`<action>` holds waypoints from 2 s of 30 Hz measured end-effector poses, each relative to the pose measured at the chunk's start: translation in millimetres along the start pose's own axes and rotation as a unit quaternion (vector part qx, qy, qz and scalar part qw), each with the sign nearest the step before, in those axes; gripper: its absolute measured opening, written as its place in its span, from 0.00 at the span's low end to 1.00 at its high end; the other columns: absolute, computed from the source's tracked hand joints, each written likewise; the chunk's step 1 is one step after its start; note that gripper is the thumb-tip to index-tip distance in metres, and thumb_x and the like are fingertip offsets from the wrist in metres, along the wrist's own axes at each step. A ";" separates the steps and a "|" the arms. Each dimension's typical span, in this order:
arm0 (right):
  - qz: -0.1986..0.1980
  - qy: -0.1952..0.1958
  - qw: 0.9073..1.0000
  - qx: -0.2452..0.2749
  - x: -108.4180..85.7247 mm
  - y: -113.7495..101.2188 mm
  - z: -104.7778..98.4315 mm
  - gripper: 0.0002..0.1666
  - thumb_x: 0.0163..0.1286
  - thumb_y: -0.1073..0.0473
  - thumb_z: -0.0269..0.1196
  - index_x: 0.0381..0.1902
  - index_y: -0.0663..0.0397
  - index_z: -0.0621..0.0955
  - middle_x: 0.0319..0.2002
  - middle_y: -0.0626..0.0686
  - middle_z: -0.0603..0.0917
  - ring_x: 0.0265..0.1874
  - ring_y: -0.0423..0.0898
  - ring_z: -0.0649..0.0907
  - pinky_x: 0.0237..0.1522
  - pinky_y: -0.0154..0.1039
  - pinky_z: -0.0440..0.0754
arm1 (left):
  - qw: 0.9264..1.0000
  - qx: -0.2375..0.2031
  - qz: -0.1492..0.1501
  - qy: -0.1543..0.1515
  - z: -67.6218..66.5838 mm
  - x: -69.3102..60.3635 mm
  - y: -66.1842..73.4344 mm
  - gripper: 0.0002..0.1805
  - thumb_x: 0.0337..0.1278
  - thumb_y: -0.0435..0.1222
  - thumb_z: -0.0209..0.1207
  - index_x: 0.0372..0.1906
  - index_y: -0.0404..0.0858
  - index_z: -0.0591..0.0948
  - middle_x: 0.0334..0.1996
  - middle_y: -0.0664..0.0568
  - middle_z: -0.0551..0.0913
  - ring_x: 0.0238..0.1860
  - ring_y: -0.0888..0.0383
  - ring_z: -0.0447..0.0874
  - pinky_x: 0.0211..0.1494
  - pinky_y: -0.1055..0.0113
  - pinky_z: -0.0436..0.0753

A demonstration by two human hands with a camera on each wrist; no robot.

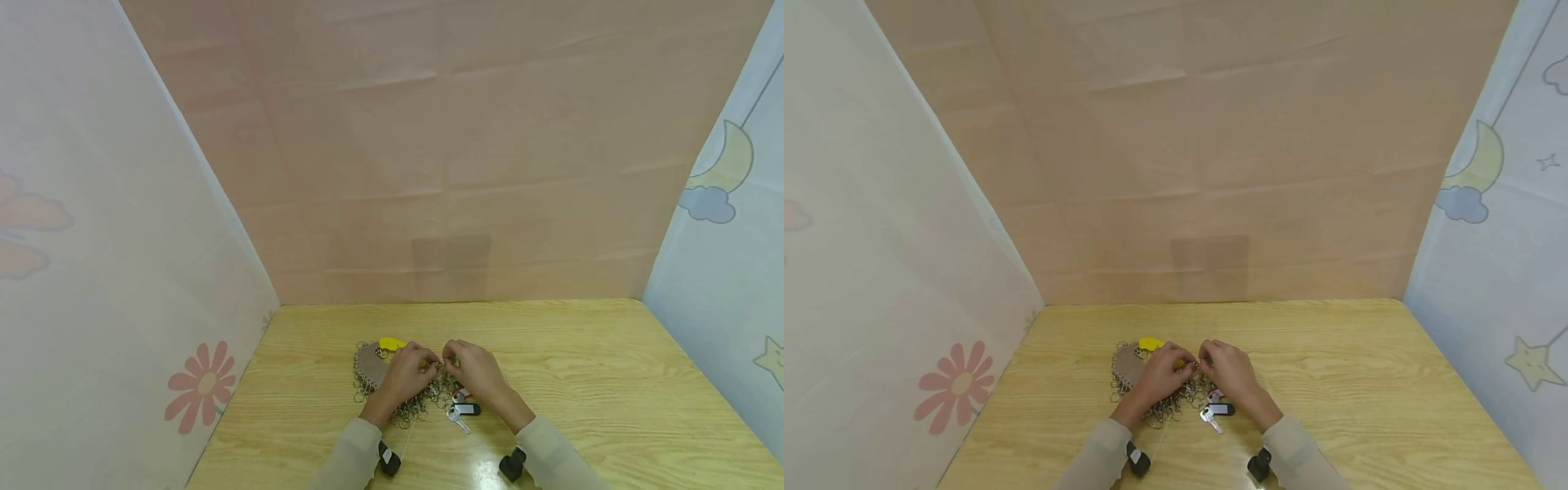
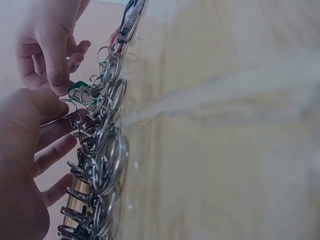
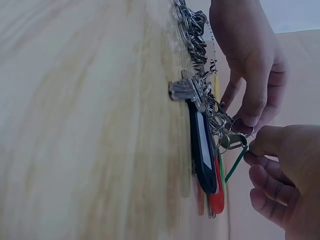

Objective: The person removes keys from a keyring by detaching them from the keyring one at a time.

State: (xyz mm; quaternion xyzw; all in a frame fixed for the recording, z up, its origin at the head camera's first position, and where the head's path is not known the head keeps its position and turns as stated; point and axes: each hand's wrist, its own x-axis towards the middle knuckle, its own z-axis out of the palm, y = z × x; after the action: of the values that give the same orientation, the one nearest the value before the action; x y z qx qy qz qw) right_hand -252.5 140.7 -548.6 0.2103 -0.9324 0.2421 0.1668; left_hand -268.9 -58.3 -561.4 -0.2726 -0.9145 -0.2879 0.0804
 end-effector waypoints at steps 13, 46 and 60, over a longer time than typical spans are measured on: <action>-0.048 0.015 0.999 -0.016 -0.6 -0.6 2.2 0.12 0.66 0.61 0.76 0.34 0.41 0.82 0.33 0.39 0.82 0.21 0.30 0.69 0.23 0.27 0.69 | 0.999 -0.045 -0.008 0.010 -0.1 -1.7 -1.2 0.07 0.77 0.41 0.63 0.44 0.50 0.91 0.40 0.62 0.89 0.44 0.63 0.79 0.48 0.68 0.78; -0.102 0.026 0.994 0.024 0.4 2.0 5.6 0.09 0.67 0.66 0.72 0.37 0.47 0.83 0.36 0.43 0.85 0.25 0.31 0.75 0.25 0.27 0.73 | 0.995 -0.094 -0.043 -0.002 -4.4 -2.5 1.8 0.11 0.81 0.42 0.58 0.51 0.45 0.89 0.46 0.56 0.90 0.49 0.59 0.85 0.53 0.62 0.84; 0.023 -0.041 0.989 0.138 1.2 -4.5 1.4 0.06 0.74 0.63 0.70 0.41 0.46 0.83 0.30 0.42 0.81 0.20 0.30 0.71 0.21 0.31 0.72 | 0.993 -0.106 -0.051 -0.002 -4.1 -2.9 2.4 0.11 0.82 0.43 0.58 0.51 0.45 0.89 0.46 0.55 0.89 0.45 0.62 0.82 0.50 0.63 0.83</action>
State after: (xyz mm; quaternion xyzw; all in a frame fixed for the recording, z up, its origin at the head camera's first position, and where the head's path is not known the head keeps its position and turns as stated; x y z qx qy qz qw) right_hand -251.7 136.1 -547.6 0.2200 -0.9008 0.3629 0.0920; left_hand -265.2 -60.3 -557.8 -0.2330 -0.8918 -0.3863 0.0348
